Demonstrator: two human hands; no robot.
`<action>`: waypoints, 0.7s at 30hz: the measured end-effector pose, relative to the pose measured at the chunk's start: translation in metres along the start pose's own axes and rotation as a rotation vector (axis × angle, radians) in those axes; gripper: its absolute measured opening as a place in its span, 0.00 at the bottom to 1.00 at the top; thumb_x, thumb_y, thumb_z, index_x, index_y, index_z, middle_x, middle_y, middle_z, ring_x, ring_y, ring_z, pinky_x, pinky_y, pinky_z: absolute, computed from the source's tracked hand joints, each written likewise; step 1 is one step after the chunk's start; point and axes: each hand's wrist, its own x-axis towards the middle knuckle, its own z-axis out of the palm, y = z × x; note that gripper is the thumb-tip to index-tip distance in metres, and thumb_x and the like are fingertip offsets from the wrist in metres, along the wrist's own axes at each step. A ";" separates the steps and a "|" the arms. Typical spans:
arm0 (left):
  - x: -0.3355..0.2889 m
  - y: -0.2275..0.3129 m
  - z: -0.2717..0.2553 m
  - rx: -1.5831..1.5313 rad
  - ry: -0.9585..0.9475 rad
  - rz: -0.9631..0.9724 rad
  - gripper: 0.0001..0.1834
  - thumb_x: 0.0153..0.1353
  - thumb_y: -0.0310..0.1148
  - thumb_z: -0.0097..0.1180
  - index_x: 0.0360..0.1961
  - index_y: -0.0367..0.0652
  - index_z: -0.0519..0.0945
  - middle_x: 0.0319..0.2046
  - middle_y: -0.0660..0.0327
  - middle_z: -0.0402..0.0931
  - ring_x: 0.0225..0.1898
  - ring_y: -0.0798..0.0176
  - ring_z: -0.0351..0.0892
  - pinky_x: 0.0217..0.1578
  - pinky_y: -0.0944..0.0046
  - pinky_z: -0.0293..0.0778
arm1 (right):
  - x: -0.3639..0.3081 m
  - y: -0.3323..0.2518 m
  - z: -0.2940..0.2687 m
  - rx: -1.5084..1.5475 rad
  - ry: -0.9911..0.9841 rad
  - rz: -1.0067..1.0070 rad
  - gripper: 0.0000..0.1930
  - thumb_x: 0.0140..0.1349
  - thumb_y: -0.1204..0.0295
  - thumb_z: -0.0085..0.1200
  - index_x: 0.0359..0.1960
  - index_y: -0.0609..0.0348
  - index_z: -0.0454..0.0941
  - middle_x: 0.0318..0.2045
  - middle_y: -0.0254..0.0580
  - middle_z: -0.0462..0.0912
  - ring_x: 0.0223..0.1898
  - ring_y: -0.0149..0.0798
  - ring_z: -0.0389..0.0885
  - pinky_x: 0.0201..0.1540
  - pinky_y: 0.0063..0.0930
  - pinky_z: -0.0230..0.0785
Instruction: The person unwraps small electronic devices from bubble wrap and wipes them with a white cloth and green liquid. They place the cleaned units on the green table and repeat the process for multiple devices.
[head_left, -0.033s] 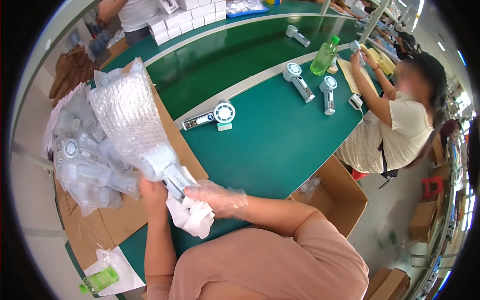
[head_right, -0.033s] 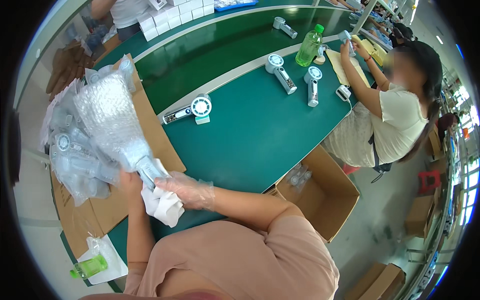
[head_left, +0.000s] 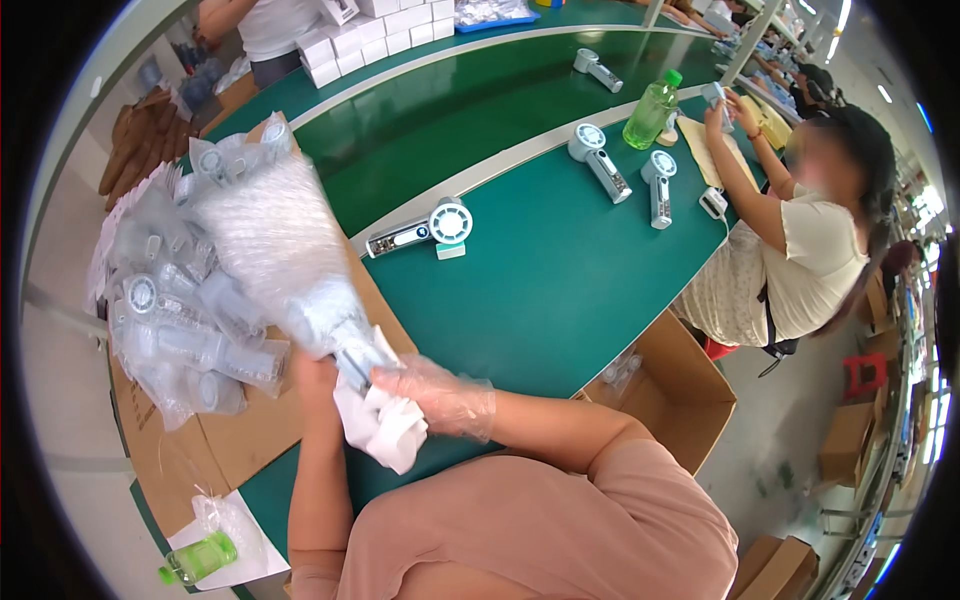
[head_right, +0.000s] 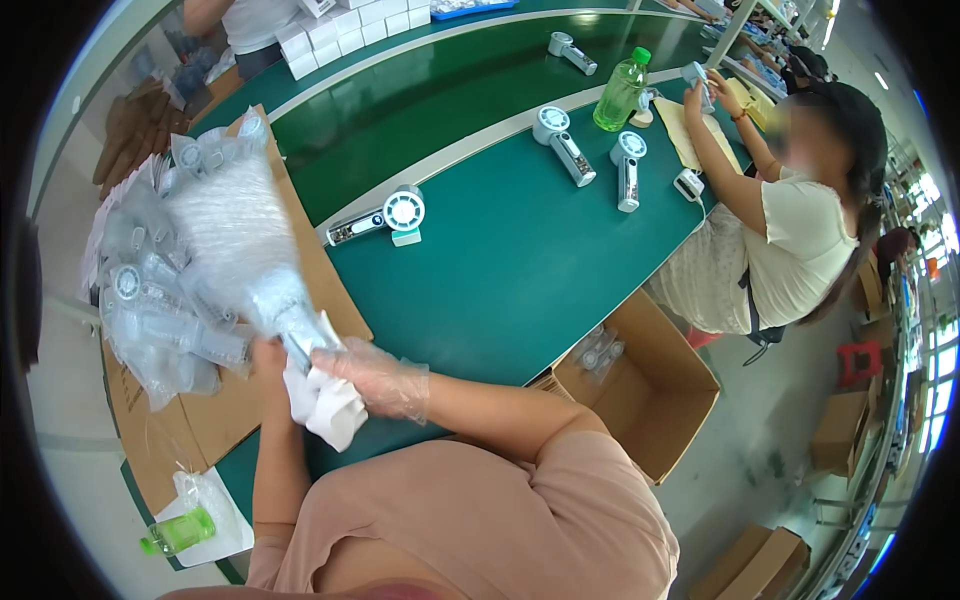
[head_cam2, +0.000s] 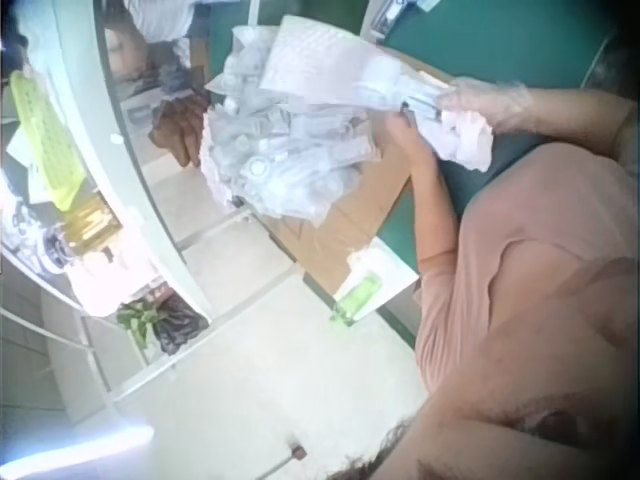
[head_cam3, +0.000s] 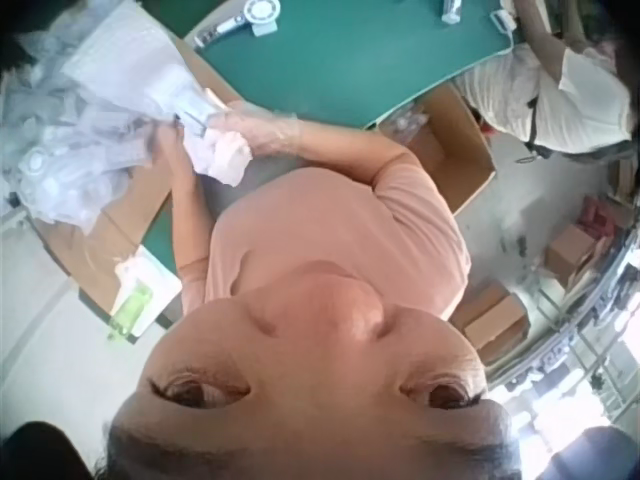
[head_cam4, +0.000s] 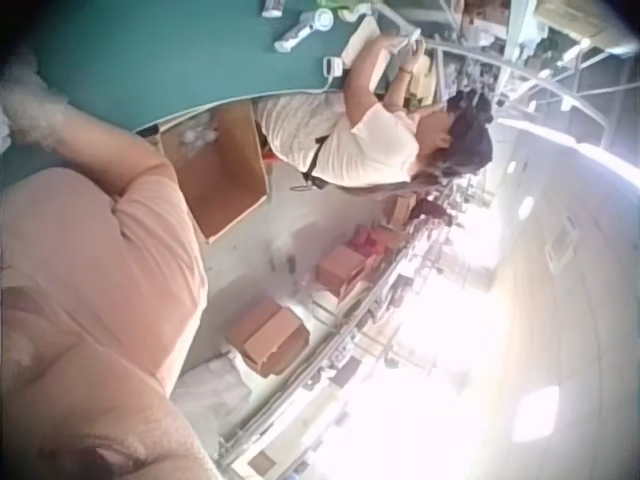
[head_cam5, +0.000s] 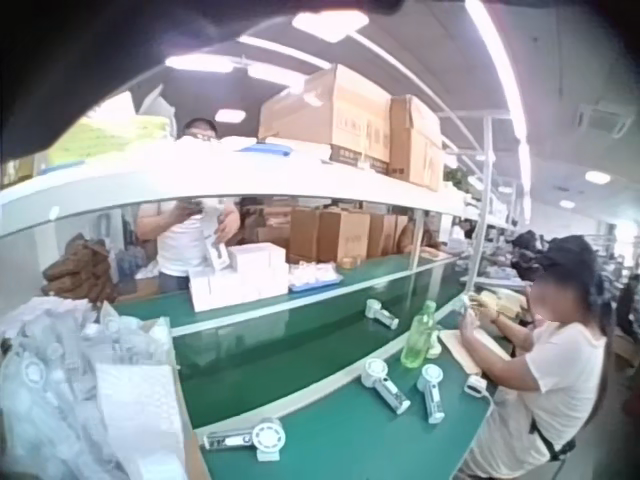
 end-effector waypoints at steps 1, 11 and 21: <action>-0.006 -0.004 0.003 0.079 -0.040 0.016 0.11 0.59 0.25 0.52 0.43 0.35 0.75 0.38 0.60 0.78 0.40 0.66 0.77 0.41 0.66 0.72 | 0.001 0.003 -0.002 0.000 0.059 -0.039 0.23 0.62 0.54 0.54 0.48 0.62 0.72 0.38 0.38 0.79 0.39 0.32 0.80 0.42 0.29 0.75; -0.002 0.043 0.026 1.205 -0.083 0.687 0.04 0.60 0.25 0.52 0.37 0.39 0.75 0.26 0.53 0.70 0.28 0.54 0.72 0.30 0.61 0.67 | -0.020 -0.015 0.012 -0.244 0.224 0.136 0.23 0.63 0.62 0.53 0.53 0.66 0.66 0.44 0.43 0.77 0.40 0.31 0.78 0.39 0.27 0.71; -0.025 0.110 0.020 0.581 -0.326 -0.013 0.07 0.64 0.29 0.47 0.35 0.36 0.75 0.20 0.60 0.70 0.24 0.68 0.67 0.26 0.66 0.66 | -0.046 -0.067 0.032 -1.925 0.029 -0.440 0.10 0.48 0.66 0.60 0.28 0.57 0.77 0.24 0.48 0.78 0.27 0.53 0.77 0.31 0.42 0.70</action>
